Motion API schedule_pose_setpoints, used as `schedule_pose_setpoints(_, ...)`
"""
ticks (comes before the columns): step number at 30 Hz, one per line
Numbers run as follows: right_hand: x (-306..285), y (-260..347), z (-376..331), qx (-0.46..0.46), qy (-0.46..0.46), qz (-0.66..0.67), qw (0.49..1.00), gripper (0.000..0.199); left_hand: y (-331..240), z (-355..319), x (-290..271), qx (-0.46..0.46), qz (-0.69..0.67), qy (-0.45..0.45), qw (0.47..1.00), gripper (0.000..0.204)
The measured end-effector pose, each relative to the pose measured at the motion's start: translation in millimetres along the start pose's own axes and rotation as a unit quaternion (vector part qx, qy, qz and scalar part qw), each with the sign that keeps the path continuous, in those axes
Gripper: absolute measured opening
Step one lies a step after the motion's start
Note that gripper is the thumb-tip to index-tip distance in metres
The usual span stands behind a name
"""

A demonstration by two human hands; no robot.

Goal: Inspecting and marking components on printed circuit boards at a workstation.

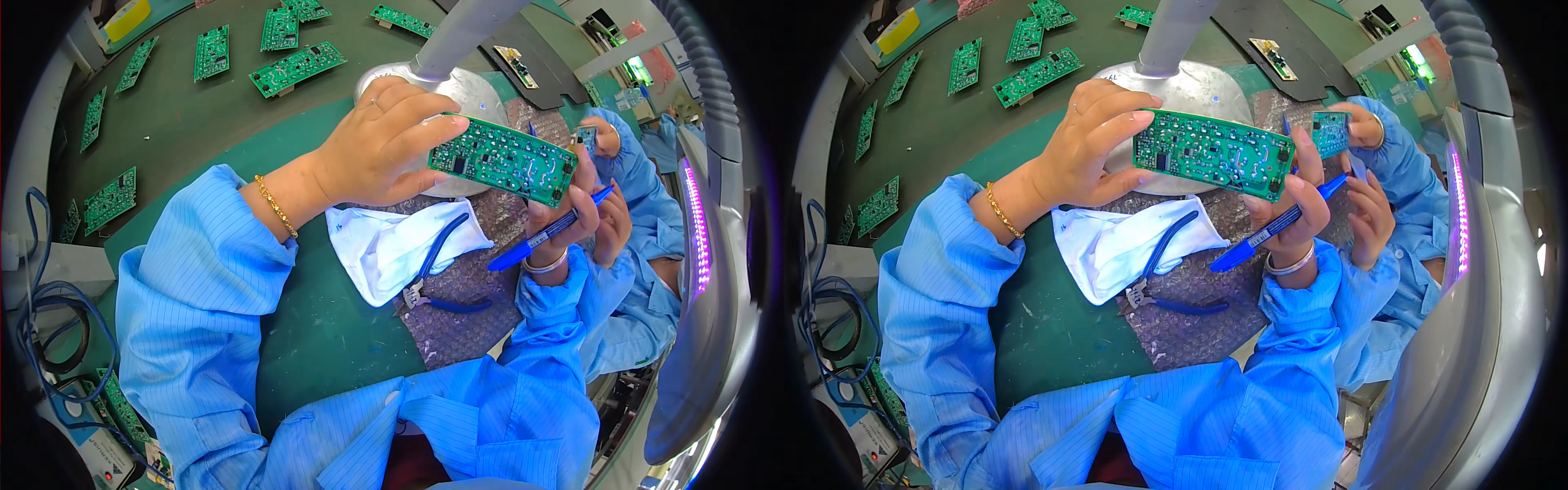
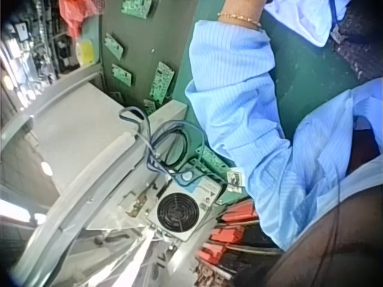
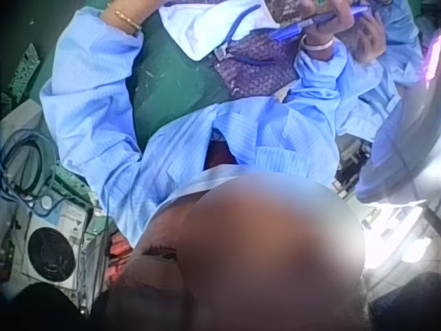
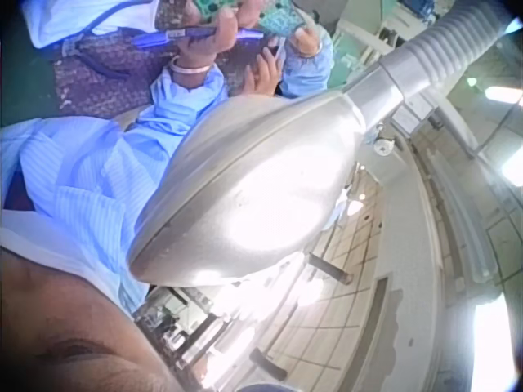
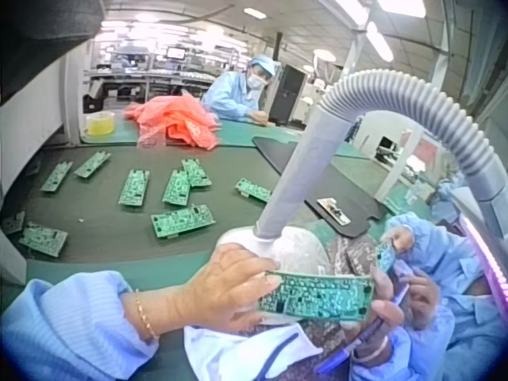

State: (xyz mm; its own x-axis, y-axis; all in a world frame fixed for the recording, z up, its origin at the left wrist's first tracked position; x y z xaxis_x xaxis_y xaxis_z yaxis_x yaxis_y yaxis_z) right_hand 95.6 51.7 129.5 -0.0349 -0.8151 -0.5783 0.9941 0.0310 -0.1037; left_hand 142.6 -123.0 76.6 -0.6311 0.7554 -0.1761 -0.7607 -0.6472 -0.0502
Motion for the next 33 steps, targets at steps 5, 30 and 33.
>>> schedule_pose_setpoints(5, 0, -4, -2, 0.003, 0.013, 0.014, 1.0, 0.042, 2, -2, 4, 0.008, 0.0, -0.012, 1.0, 0.066)
schedule_pose_setpoints(30, 9, -30, -10, 0.072, 0.028, 0.124, 0.989, 0.04, 5, -4, -1, -0.032, -0.025, -0.023, 0.999, 0.063)
schedule_pose_setpoints(33, 8, -28, -9, 0.076, 0.025, 0.121, 0.989, 0.04, 5, -4, -2, -0.035, -0.024, -0.024, 0.999, 0.064)
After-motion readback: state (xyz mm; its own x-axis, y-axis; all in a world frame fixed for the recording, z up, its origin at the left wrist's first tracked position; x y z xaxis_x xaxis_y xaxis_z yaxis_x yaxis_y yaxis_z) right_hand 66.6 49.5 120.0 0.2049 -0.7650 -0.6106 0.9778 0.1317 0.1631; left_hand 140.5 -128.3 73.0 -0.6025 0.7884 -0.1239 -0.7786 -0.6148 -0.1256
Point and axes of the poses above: each hand's wrist, its own z-axis towards the middle knuckle, its own x-axis out of the palm, y = z × x, the point moved 7 cm from there along z, towards the middle knuckle, and after that the axes turned 1 degree about z, right-handed, at the moved point
